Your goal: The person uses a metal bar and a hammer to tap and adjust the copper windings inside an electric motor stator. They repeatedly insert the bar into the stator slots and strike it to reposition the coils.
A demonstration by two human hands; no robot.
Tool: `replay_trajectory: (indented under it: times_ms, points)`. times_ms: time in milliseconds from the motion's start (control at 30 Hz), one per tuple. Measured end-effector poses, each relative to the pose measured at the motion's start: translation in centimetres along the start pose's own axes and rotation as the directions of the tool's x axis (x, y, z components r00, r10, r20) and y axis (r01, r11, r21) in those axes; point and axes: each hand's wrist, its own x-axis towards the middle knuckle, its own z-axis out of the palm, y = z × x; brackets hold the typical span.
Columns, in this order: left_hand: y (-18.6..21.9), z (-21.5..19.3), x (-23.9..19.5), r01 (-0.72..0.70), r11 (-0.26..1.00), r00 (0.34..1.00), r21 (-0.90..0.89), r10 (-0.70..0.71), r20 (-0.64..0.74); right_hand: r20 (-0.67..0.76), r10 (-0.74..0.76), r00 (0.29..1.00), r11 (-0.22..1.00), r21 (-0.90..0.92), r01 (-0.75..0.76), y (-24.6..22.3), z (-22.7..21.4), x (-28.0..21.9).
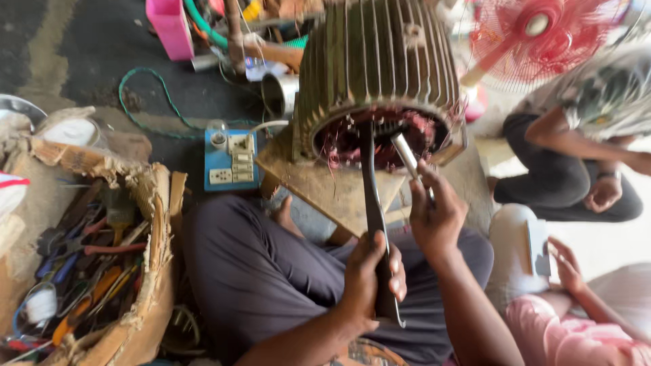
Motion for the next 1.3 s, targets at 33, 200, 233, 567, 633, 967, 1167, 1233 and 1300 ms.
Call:
replay_trajectory:
  times_ms: [33,200,233,567,633,967,1167,1233,1300]
  points:
    - [0.2,-0.4,0.3,0.007,1.000,1.000,0.012,-0.007,-0.015,-0.023,-0.004,1.000,1.000,0.008,0.004,0.1,0.0,0.0]
    - [0.3,-0.5,0.3,0.023,0.994,0.997,0.106,-0.016,-0.070,-0.178,0.249,0.952,0.965,0.135,-0.227,-0.1,1.0,-0.2]
    - [0.1,-0.3,0.0,0.022,0.994,0.997,0.105,-0.014,-0.075,-0.075,0.138,0.988,0.989,0.066,-0.133,-0.1,1.4,-0.3]
    - [0.7,2.1,0.3,0.040,0.982,0.998,0.186,-0.029,-0.064,0.147,0.069,0.987,0.988,-0.150,-0.047,-1.0,0.5,0.3]
    - [0.5,2.1,1.1,0.018,0.980,0.999,0.201,-0.009,-0.048,0.094,0.077,0.993,0.988,-0.141,-0.064,-1.0,-0.2,0.8]
    - [0.8,-0.1,6.2,-0.041,0.998,0.998,0.052,0.039,0.040,-0.172,-0.207,0.963,0.966,-0.193,0.173,-1.7,-5.9,2.2]
    - [1.0,-0.7,7.0,-0.005,0.998,0.991,-0.065,0.013,0.136,-0.276,-0.266,0.924,0.963,-0.114,0.243,-0.1,-6.4,2.9]
    - [0.9,-1.0,7.3,-0.016,0.997,0.987,-0.072,0.028,0.161,-0.264,-0.274,0.925,0.960,-0.138,0.245,0.7,-6.1,2.9]
    - [0.8,-1.1,7.2,-0.026,0.997,0.981,-0.078,0.040,0.188,-0.217,-0.268,0.939,0.950,-0.224,0.219,1.6,-4.5,2.9]
